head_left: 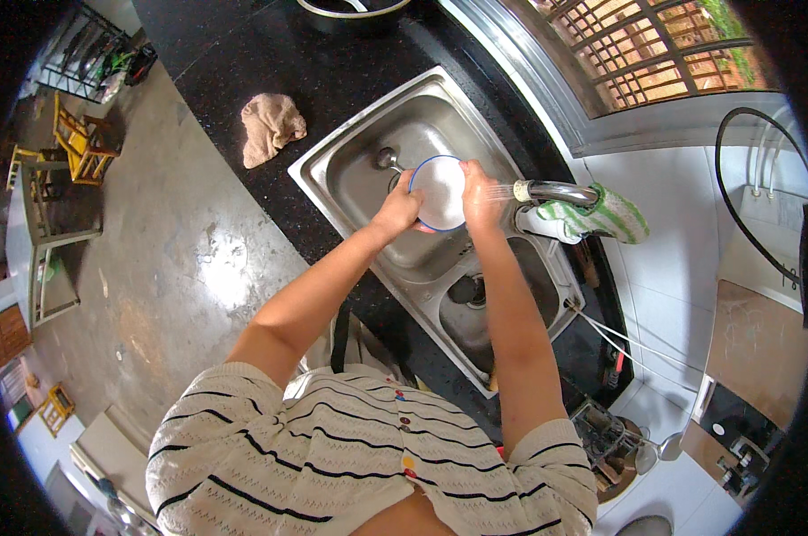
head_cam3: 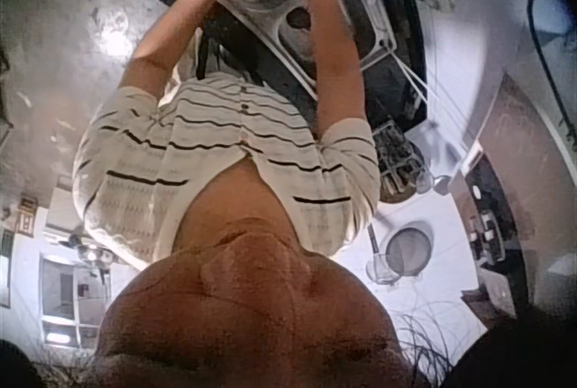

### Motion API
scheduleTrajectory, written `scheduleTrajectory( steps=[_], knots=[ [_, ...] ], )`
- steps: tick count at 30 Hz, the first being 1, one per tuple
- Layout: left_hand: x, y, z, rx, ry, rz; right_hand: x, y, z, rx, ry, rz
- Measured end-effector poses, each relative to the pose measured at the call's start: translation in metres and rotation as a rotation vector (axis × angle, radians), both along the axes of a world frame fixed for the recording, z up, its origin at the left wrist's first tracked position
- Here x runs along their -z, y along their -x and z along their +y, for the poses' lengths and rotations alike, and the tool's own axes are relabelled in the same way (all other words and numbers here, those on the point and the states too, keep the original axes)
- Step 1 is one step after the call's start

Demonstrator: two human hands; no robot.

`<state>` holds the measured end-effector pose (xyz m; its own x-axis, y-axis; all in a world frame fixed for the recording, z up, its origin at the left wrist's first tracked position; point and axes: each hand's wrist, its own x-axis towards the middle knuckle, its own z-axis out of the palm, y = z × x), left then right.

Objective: The person wipes a metal table surface with a cloth, then moves to the kitchen sink to wash a white bowl and a metal ladle under running water. The person places the cleaned items on a drying rack.

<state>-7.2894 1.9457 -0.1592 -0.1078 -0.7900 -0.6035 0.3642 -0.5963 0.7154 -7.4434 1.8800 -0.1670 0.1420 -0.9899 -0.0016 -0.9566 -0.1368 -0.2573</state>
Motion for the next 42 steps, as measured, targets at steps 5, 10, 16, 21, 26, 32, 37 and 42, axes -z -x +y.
scheduleTrajectory(
  steps=[5,10,16,21,26,32,37,42],
  knots=[
    [0.004,0.000,0.004,-0.051,-0.013,0.074,0.001,-0.008,0.009,-0.078,0.160,-0.129],
    [0.022,0.001,0.004,-0.035,-0.007,0.116,-0.030,-0.010,0.009,0.112,-0.227,0.019],
    [0.017,0.016,0.009,-0.009,0.110,0.125,-0.023,0.060,0.051,0.455,-0.273,-1.286],
    [-0.013,0.032,0.006,0.008,0.195,0.027,-0.092,0.106,0.077,0.335,-0.181,-2.135],
    [-0.022,0.036,0.006,0.019,0.073,0.071,-0.154,0.111,0.079,0.443,0.134,-2.102],
    [-0.029,0.034,0.014,0.040,0.003,0.163,-0.201,0.126,0.132,0.472,0.828,-1.162],
    [-0.018,0.035,0.022,0.059,0.081,0.115,-0.178,0.088,0.142,0.310,0.267,-1.406],
    [-0.030,0.042,0.032,0.157,0.169,-0.137,-0.064,0.035,0.099,-0.103,0.293,-0.730]
  ],
)
